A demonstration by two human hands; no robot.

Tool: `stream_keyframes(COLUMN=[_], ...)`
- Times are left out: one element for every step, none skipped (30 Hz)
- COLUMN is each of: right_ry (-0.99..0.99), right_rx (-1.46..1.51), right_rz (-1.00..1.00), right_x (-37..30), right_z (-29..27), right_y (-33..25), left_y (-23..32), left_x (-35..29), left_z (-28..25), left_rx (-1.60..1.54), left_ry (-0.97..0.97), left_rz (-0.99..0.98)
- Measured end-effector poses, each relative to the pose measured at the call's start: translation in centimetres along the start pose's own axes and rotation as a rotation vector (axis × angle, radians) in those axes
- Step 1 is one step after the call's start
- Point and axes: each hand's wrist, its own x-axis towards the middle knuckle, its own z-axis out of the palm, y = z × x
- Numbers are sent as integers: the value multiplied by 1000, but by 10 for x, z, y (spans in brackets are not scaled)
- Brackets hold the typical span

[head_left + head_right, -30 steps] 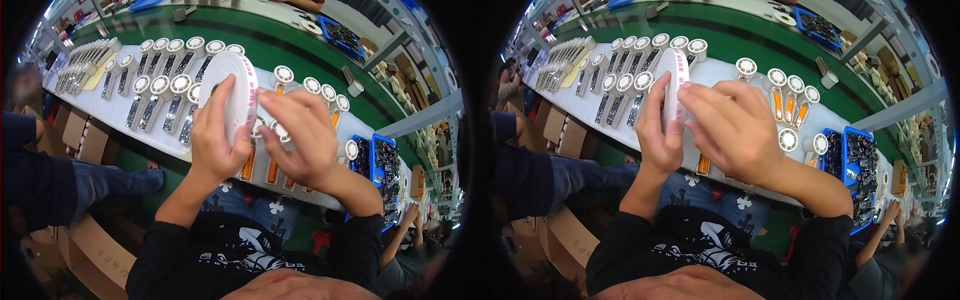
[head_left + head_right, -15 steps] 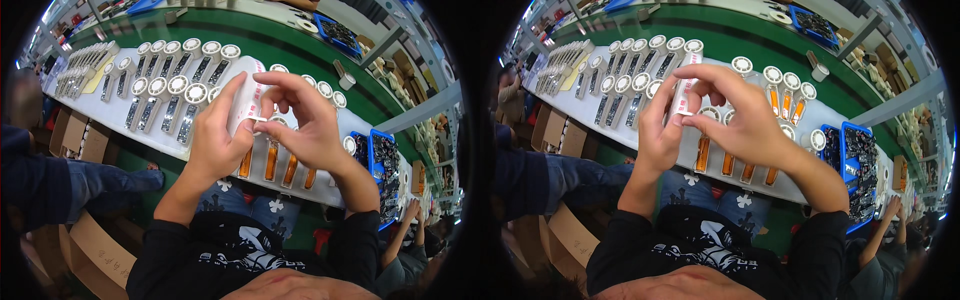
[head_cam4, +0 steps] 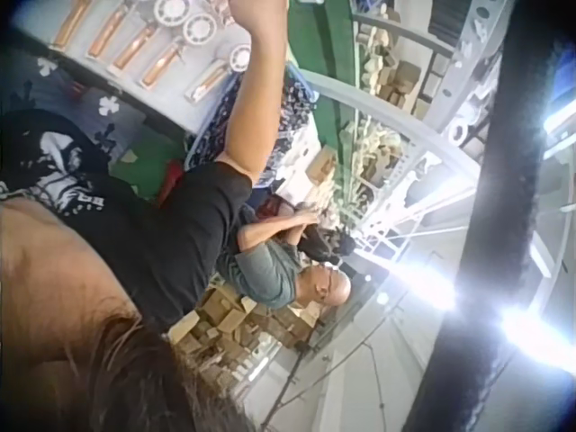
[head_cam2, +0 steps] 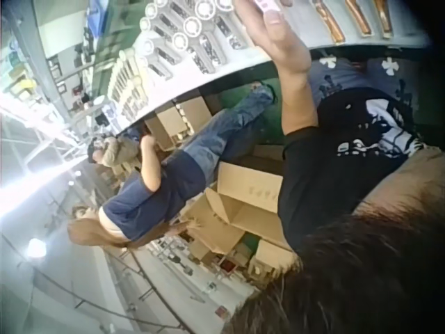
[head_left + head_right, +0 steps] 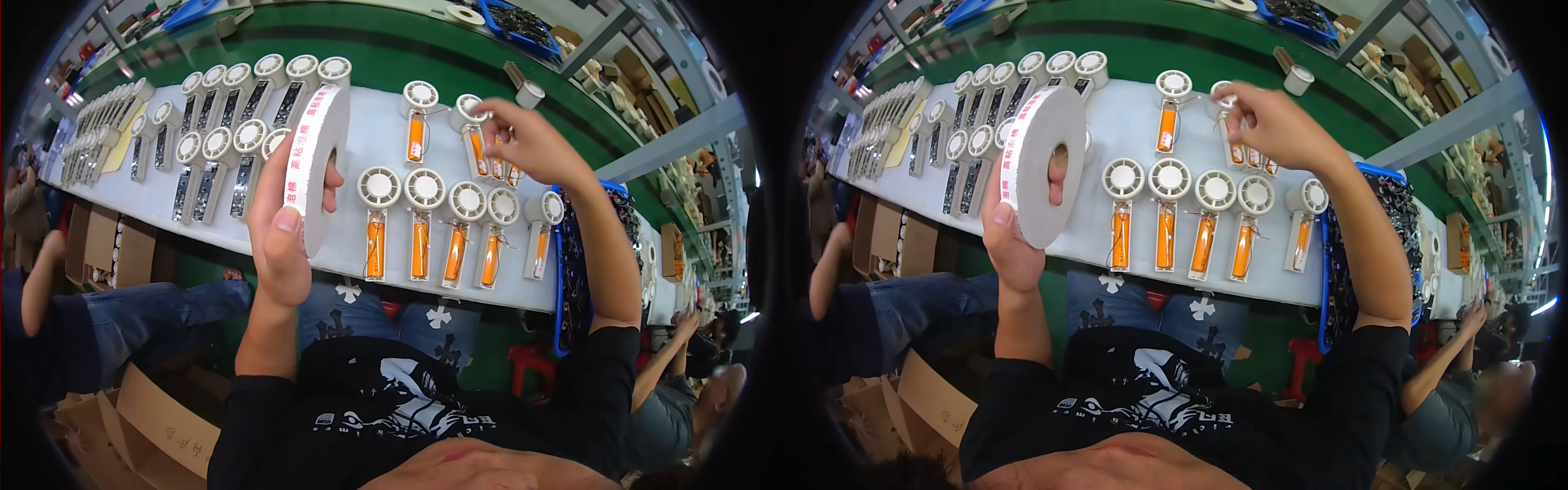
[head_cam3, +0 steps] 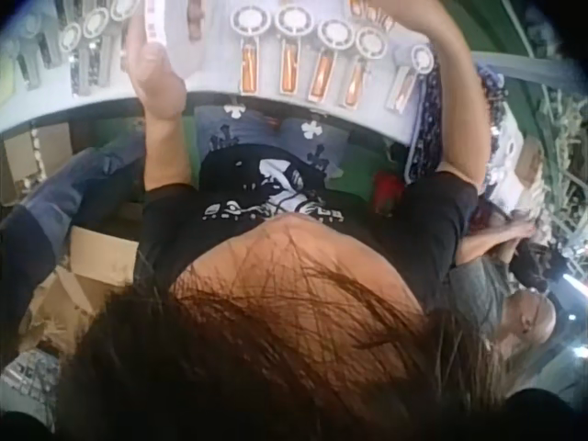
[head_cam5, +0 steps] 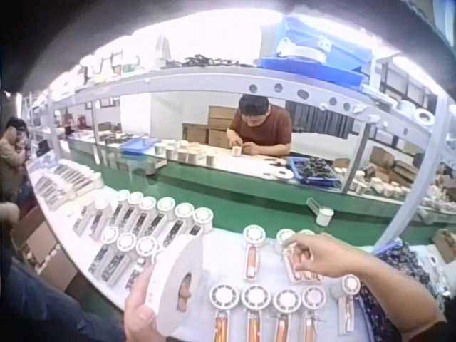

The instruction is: Manually assemble handheld fans by attaching components and applying adhesive labels.

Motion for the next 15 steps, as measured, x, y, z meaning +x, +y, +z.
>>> stream_keyframes(right_ry=[2, -17, -37, -55, -60, -43, -27, -11, -18, -15, -13, -14, -37, -60, -80], right_rx=[-7, -12, -16, -19, -16, -30, -43, -55, -47, -23, 3, 31, 43, 129, 212], right_rz=[6, 40, 75, 111, 112, 74, 36, -1, 3, -58, -118, -175, -172, -188, -203], right_x=[0, 1, 1, 0, 1, 1, 1, 2, 0, -1, -3, -7, -13, -19, -25], right_z=[1, 3, 4, 4, 5, 6, 6, 7, 7, 11, 16, 27, 43, 61, 75], right_y=[12, 20, 26, 30, 29, 24, 17, 10, 0, -14, -27, -38, -45, -53, -61], left_y=[-2, -4, -5, -6, -6, -7, -7, -8, -8, -8, -8, -8, -8, -9, -9], left_x=[-2, -5, -7, -7, -8, -9, -9, -8, -7, -9, -11, -13, -14, -14, -15], left_z=[2, 2, 3, 4, 5, 6, 7, 6, 6, 5, 4, 2, 2, 1, 1], left_rx=[-2, 2, 5, 3, 2, 1, 1, 4, 9, 21, 34, 44, 32, 22, 10], left_ry=[1, 7, 12, 13, 2, -10, -22, -21, -21, -10, 3, 21, 4, -10, -25], left_rz=[-12, -26, -40, -42, -42, -44, -46, -54, -21, 7, 34, 15, 50, 85, 123])
